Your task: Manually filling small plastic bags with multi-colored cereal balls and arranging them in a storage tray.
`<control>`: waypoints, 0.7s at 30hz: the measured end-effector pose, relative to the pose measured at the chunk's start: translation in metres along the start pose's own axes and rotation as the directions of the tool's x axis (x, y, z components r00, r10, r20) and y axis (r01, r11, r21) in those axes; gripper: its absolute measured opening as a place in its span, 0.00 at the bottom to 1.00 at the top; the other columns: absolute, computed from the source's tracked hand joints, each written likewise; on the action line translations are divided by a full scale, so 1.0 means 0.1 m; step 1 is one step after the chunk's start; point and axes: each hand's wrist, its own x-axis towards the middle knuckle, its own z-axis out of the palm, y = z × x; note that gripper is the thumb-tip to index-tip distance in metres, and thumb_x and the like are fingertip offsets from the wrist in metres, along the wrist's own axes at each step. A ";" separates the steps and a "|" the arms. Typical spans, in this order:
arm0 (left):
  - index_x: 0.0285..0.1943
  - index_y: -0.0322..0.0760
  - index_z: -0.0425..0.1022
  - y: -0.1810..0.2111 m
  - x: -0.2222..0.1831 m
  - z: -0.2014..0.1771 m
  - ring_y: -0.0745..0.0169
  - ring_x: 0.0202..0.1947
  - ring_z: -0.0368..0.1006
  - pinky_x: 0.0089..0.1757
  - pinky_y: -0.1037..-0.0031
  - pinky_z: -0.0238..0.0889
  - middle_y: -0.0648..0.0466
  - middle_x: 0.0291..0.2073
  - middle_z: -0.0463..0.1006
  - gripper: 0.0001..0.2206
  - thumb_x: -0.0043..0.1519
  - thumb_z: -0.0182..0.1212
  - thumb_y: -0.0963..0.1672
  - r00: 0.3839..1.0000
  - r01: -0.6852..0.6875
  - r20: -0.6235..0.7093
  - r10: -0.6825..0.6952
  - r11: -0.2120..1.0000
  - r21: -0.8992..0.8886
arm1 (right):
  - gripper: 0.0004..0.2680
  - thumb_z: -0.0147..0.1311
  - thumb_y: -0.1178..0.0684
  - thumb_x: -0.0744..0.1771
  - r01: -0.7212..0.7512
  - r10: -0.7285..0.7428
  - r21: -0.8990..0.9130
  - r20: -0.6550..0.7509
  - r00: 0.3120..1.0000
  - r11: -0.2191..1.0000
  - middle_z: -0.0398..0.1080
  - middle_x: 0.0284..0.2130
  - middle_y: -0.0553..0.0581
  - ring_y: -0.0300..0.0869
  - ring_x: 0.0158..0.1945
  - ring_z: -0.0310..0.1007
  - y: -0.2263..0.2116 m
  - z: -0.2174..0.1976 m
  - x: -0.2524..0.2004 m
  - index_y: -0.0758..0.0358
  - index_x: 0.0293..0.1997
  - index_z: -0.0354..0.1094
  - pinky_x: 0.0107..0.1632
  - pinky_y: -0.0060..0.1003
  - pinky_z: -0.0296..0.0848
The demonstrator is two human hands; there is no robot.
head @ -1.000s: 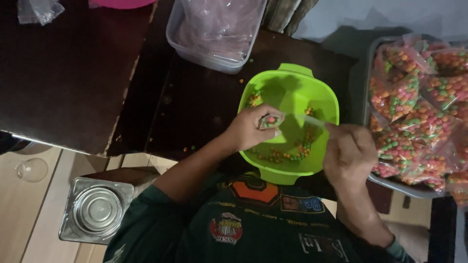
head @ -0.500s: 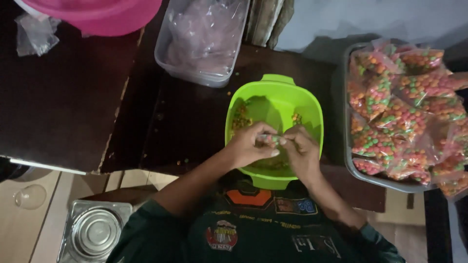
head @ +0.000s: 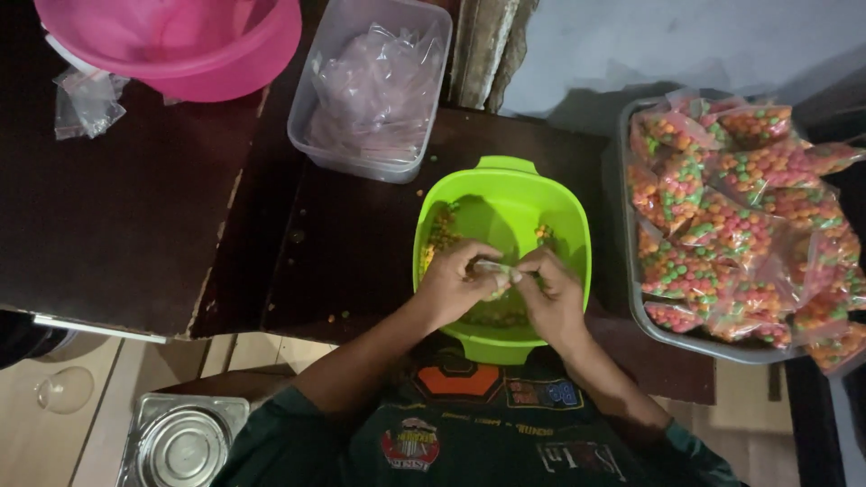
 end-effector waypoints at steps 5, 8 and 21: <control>0.54 0.26 0.76 0.09 0.02 -0.04 0.41 0.43 0.78 0.43 0.56 0.73 0.36 0.42 0.78 0.19 0.55 0.72 0.41 0.989 0.040 0.137 -0.048 0.997 0.059 | 0.04 0.53 0.64 0.70 0.003 -0.001 0.048 -0.037 0.999 0.999 0.66 0.26 0.57 0.43 0.31 0.65 0.01 -0.02 0.04 0.70 0.36 0.68 0.42 0.40 0.67; 0.53 0.26 0.76 0.00 0.01 0.01 0.43 0.41 0.77 0.42 0.58 0.71 0.38 0.40 0.77 0.18 0.56 0.71 0.41 0.985 0.050 0.160 -0.071 0.991 0.127 | 0.01 0.55 0.65 0.69 0.007 -0.005 0.076 -0.028 1.000 0.997 0.69 0.29 0.58 0.45 0.34 0.68 -0.03 -0.01 0.05 0.71 0.40 0.70 0.44 0.43 0.68; 0.57 0.37 0.76 -0.08 0.03 0.01 0.41 0.43 0.78 0.44 0.58 0.71 0.41 0.42 0.79 0.22 0.54 0.72 0.46 0.980 0.055 0.173 -0.102 0.966 0.254 | 0.01 0.60 0.64 0.67 0.043 -0.041 0.087 -0.029 0.999 0.995 0.71 0.29 0.59 0.47 0.34 0.72 -0.02 -0.02 0.04 0.71 0.40 0.74 0.44 0.43 0.70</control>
